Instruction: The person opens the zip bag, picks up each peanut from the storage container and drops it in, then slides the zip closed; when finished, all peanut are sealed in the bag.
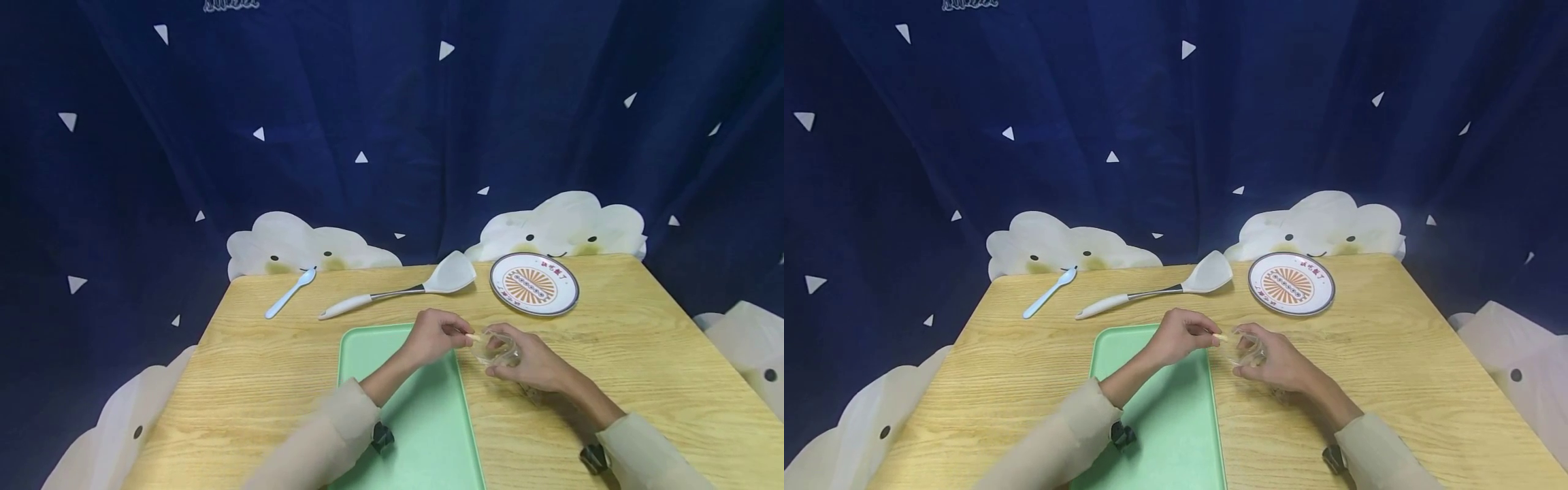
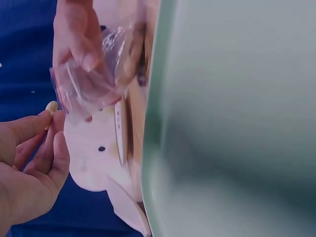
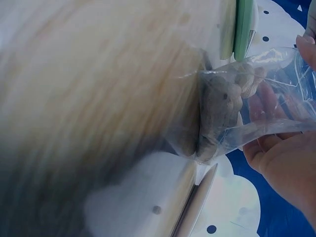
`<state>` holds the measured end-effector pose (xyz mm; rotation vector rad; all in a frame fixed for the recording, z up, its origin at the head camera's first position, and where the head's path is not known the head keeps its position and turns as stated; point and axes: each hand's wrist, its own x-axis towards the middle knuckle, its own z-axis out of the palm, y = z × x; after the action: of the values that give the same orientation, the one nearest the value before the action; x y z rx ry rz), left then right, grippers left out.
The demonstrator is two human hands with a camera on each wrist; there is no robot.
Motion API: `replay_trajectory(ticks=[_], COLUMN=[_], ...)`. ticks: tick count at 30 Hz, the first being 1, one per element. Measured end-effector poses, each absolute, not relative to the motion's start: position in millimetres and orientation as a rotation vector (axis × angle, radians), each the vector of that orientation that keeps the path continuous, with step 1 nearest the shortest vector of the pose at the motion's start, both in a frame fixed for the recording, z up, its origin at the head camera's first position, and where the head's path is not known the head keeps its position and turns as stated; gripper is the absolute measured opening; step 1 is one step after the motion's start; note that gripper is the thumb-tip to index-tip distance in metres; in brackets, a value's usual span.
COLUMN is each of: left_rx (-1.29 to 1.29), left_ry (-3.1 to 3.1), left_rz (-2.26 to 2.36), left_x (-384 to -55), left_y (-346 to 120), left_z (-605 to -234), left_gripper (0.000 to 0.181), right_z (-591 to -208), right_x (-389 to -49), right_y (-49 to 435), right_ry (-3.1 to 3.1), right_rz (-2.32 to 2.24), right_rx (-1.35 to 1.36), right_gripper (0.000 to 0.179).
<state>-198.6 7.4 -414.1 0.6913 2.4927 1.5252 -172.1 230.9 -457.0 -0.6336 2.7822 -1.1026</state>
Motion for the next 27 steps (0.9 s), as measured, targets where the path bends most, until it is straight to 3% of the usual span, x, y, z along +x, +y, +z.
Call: replay_trajectory(ticks=[10, 27], left_rx=[0.674, 0.888], left_ry=[2.421, 2.423], left_rz=[1.501, 1.273], left_x=[-192, -190], left_y=[29, 5], left_z=[-415, -417], left_gripper=[0.013, 0.016], right_z=[-458, -455], right_x=[-171, -170], right_y=[231, 232], right_ry=[2.846, 2.814], right_rz=[-1.074, -1.121], right_rx=[-0.667, -0.679], right_gripper=[0.059, 0.062])
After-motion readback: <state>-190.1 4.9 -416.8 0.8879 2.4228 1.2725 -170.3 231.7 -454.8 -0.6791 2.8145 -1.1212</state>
